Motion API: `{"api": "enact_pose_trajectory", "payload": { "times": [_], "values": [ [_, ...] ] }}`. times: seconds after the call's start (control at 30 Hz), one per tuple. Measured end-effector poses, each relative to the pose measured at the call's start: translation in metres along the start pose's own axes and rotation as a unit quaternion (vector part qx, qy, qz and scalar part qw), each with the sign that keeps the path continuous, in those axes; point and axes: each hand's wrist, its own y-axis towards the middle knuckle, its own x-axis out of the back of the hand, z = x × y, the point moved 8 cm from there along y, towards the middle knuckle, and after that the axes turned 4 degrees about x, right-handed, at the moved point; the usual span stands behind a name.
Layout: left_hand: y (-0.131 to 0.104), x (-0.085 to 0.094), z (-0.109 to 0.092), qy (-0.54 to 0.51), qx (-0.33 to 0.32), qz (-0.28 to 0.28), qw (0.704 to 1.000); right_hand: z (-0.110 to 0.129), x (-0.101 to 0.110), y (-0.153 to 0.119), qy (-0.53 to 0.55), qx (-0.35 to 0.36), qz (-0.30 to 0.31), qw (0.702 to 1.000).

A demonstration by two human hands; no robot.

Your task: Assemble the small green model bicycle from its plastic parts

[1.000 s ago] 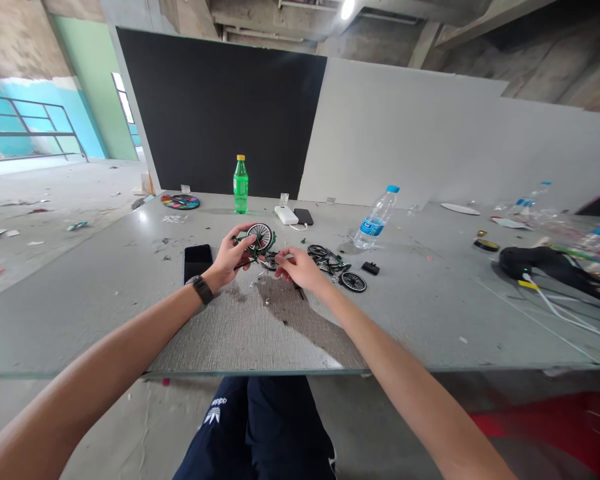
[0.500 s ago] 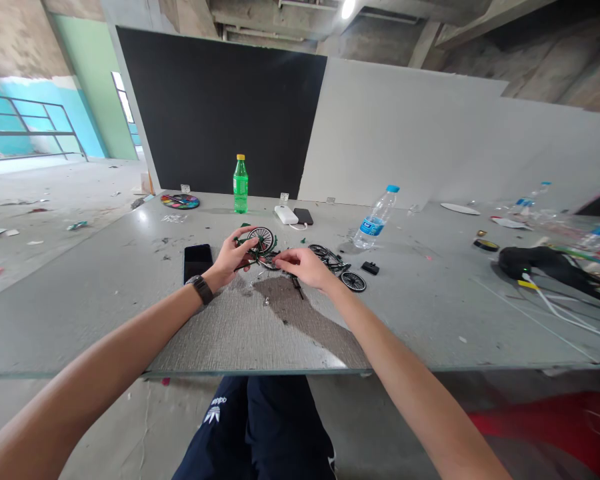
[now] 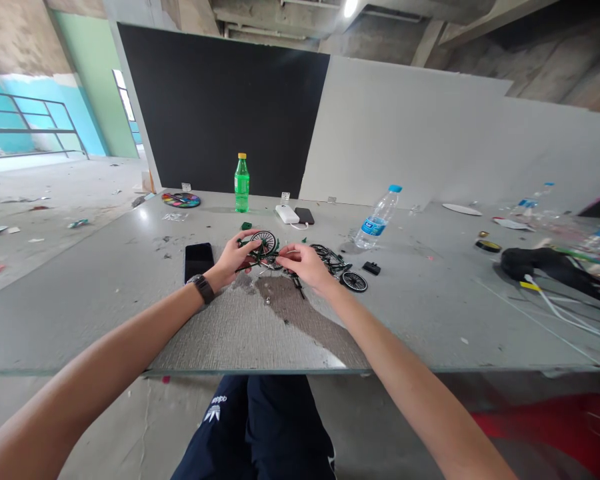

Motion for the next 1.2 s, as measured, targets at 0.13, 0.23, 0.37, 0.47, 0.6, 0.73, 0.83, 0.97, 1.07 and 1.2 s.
{"api": "enact_pose_trajectory", "payload": {
  "times": [0.13,0.23,0.37,0.47,0.6,0.73,0.83,0.97,1.07,1.2],
  "values": [
    [0.0,0.0,0.001,-0.012,0.0,-0.007,1.0,-0.008,-0.004,-0.004,0.117,-0.063,-0.012,0.991],
    [0.0,0.001,0.0,-0.015,-0.008,-0.016,1.0,-0.012,-0.007,-0.005,0.185,-0.102,-0.017,0.977],
    [-0.001,0.0,-0.002,-0.015,-0.016,-0.022,1.0,-0.016,-0.006,-0.005,0.207,-0.122,-0.038,0.97],
    [-0.002,-0.001,-0.003,-0.016,-0.017,-0.025,0.999,-0.016,-0.006,-0.004,0.204,-0.116,-0.044,0.971],
    [-0.003,-0.002,-0.003,-0.016,-0.015,-0.018,1.0,-0.016,-0.01,-0.004,0.216,-0.123,-0.027,0.968],
    [-0.002,-0.001,-0.002,-0.015,-0.013,-0.014,1.0,-0.017,-0.013,-0.005,0.232,-0.132,-0.009,0.964],
    [-0.001,0.0,-0.002,-0.025,-0.014,-0.019,0.999,-0.017,-0.015,-0.004,0.23,-0.129,0.008,0.965],
    [-0.002,0.001,-0.003,-0.025,-0.013,-0.026,0.999,-0.015,-0.012,-0.002,0.175,-0.084,0.012,0.981],
    [-0.003,0.001,-0.003,-0.025,-0.008,-0.033,0.999,-0.008,-0.01,0.0,0.087,-0.026,0.017,0.996],
    [-0.003,0.002,-0.004,-0.028,-0.006,-0.052,0.998,0.007,-0.013,0.0,-0.032,0.059,0.037,0.997]
  ]
}}
